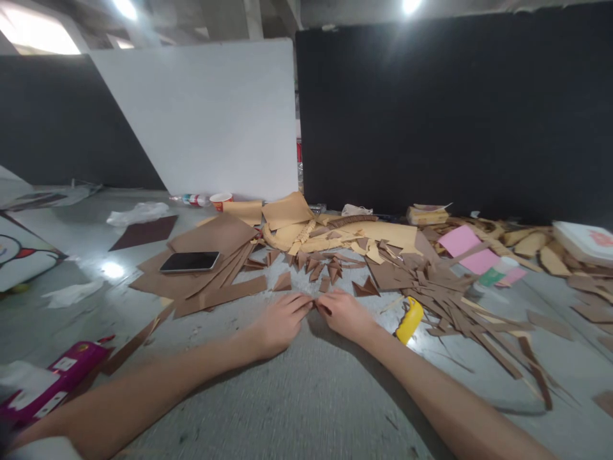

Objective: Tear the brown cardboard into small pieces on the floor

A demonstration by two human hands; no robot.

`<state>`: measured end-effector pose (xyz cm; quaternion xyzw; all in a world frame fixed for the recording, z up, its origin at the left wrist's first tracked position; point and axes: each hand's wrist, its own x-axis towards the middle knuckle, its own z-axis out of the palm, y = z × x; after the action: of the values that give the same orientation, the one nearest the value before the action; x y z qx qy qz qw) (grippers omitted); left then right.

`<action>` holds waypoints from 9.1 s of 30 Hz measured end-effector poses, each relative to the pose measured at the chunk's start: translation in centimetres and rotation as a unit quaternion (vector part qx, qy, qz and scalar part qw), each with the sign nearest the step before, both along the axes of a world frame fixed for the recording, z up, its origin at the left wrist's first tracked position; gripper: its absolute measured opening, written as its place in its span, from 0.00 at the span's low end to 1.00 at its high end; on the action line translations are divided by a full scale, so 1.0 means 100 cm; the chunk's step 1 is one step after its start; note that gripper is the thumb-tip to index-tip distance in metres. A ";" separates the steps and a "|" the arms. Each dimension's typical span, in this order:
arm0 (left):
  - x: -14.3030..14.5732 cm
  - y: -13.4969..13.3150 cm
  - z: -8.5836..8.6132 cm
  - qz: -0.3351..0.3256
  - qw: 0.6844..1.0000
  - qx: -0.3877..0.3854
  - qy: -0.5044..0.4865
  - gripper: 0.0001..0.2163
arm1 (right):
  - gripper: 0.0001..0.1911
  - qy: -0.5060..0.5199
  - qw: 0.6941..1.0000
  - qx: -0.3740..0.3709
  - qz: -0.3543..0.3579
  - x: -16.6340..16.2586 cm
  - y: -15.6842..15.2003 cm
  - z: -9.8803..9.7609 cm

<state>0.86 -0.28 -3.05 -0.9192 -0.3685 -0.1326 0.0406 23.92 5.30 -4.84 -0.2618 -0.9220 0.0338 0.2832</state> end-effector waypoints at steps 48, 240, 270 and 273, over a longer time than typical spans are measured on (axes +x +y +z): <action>0.000 0.005 0.009 -0.034 0.999 0.008 -0.015 0.15 | 0.11 -0.107 0.994 0.009 0.013 0.003 -0.008 0.021; -0.005 0.030 -0.003 0.127 0.863 -0.174 -0.456 0.07 | 0.12 0.007 0.995 -0.014 -0.094 -0.025 0.011 0.023; 0.004 0.012 0.004 0.080 0.960 -0.101 -0.250 0.09 | 0.16 0.313 0.916 -0.184 -0.172 -0.012 -0.024 0.015; 0.003 0.015 0.002 0.094 0.932 -0.138 -0.321 0.10 | 0.15 0.327 0.911 -0.190 -0.162 -0.011 -0.024 0.017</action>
<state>1.20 1.26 -2.88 -0.7854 -0.4611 -0.3641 -0.1948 22.80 2.85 -3.18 -0.4309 -0.6986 0.2456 0.5158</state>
